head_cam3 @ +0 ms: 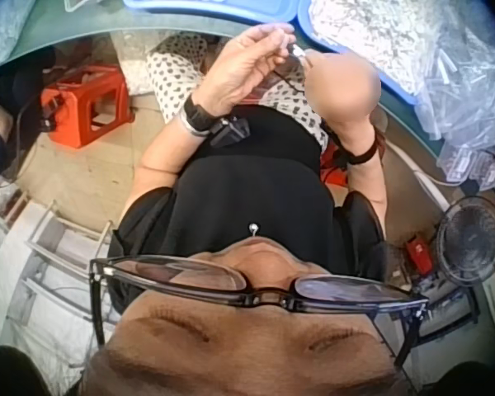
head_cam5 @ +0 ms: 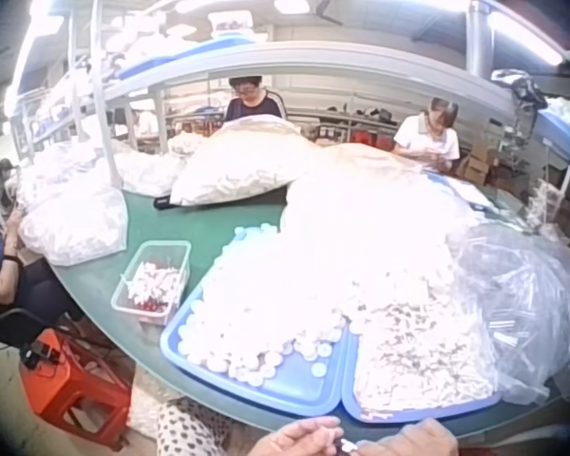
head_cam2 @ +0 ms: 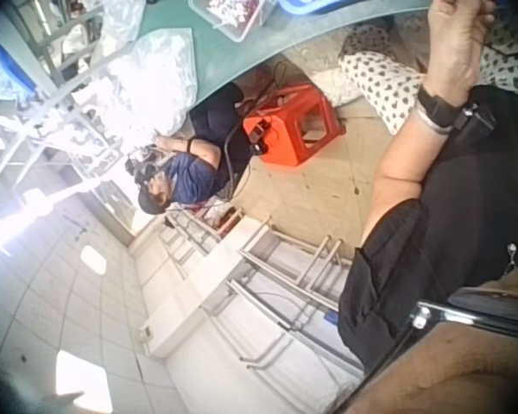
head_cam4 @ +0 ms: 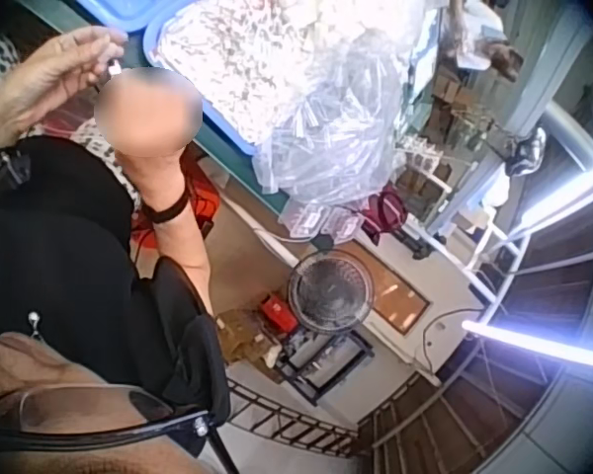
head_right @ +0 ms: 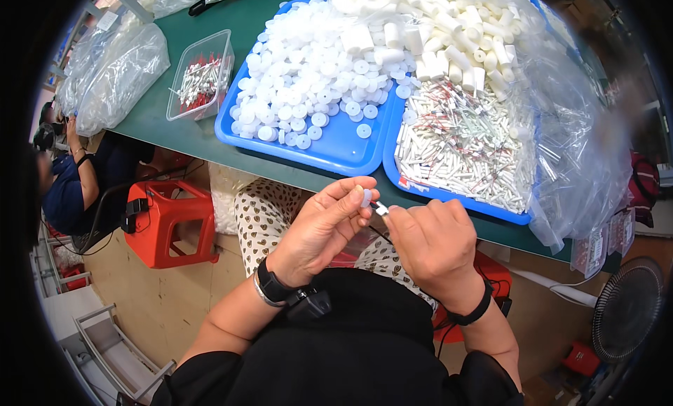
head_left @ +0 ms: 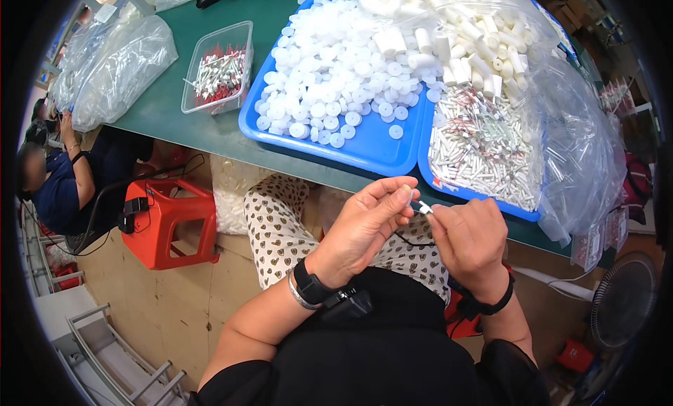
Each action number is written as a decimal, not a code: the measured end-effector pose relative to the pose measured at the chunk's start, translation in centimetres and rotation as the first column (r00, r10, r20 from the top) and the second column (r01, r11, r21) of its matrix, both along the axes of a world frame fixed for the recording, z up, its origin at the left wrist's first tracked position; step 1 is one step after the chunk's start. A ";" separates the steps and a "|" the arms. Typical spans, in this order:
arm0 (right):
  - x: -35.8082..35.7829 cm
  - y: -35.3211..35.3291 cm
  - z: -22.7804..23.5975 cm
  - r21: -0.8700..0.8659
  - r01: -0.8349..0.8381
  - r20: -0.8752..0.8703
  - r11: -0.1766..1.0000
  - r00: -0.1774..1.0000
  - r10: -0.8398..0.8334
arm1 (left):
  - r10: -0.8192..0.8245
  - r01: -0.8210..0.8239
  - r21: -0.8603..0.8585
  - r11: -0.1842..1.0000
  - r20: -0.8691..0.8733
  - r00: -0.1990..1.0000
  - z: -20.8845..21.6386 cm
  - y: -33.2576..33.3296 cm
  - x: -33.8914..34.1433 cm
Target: The person sits at a table and repeatedly assembles small white plastic components by hand. They pick up a cylindrical piece and a rod-like piece, fit them together, and place the finished unit into a blue tray. The process is continuous and repetitive throughout the clip.
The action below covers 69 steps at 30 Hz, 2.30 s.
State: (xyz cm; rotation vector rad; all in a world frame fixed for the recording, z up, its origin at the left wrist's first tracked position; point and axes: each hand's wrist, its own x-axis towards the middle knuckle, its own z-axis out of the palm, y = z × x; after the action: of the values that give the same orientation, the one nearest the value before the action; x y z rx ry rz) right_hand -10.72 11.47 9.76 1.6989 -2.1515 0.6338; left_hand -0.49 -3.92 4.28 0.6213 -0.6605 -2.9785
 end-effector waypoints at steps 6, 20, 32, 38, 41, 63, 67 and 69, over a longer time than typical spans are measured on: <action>0.7 -0.2 -1.2 -0.008 0.085 0.395 0.996 0.916 -0.075 | -0.007 0.013 0.104 0.995 -0.058 0.998 -0.6 1.2 0.2; 1.9 -0.5 -2.4 -0.009 0.211 0.954 0.977 0.295 -0.055 | 0.027 -0.022 0.085 0.996 -0.052 0.998 -1.3 2.8 0.3; -6.8 -2.2 -1.2 0.231 0.093 -0.085 0.969 0.994 -0.076 | 0.073 -0.069 -0.145 0.987 0.021 0.997 0.2 1.7 0.6; -7.0 -2.6 -1.2 0.079 0.031 0.013 0.996 0.999 -0.032 | 0.080 -0.069 -0.186 0.980 0.048 0.996 0.3 1.4 0.7; -5.8 -1.6 -1.0 -0.036 0.054 0.281 0.998 0.959 -0.042 | 0.134 -0.131 -0.208 0.969 -0.003 0.991 0.7 0.7 0.6; -2.5 -0.6 0.3 0.086 -0.078 0.972 0.993 0.223 -0.067 | 0.034 -0.085 -0.399 0.913 -0.133 0.991 2.3 1.5 -0.4; -3.2 -0.8 1.4 0.117 -0.125 0.980 0.985 -0.148 -0.135 | -0.008 -0.069 -0.449 0.891 -0.167 0.986 2.3 1.3 -0.6; -3.1 -1.3 2.3 0.144 -0.099 0.990 0.985 0.013 -0.144 | 0.024 -0.084 -0.454 0.887 -0.137 0.990 2.4 0.8 -0.9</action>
State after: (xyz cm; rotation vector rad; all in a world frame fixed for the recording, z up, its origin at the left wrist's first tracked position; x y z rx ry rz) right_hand -13.79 10.12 12.08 1.2346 -3.1295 2.3496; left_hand -1.35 -3.08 6.66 0.3987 -1.2560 -2.6278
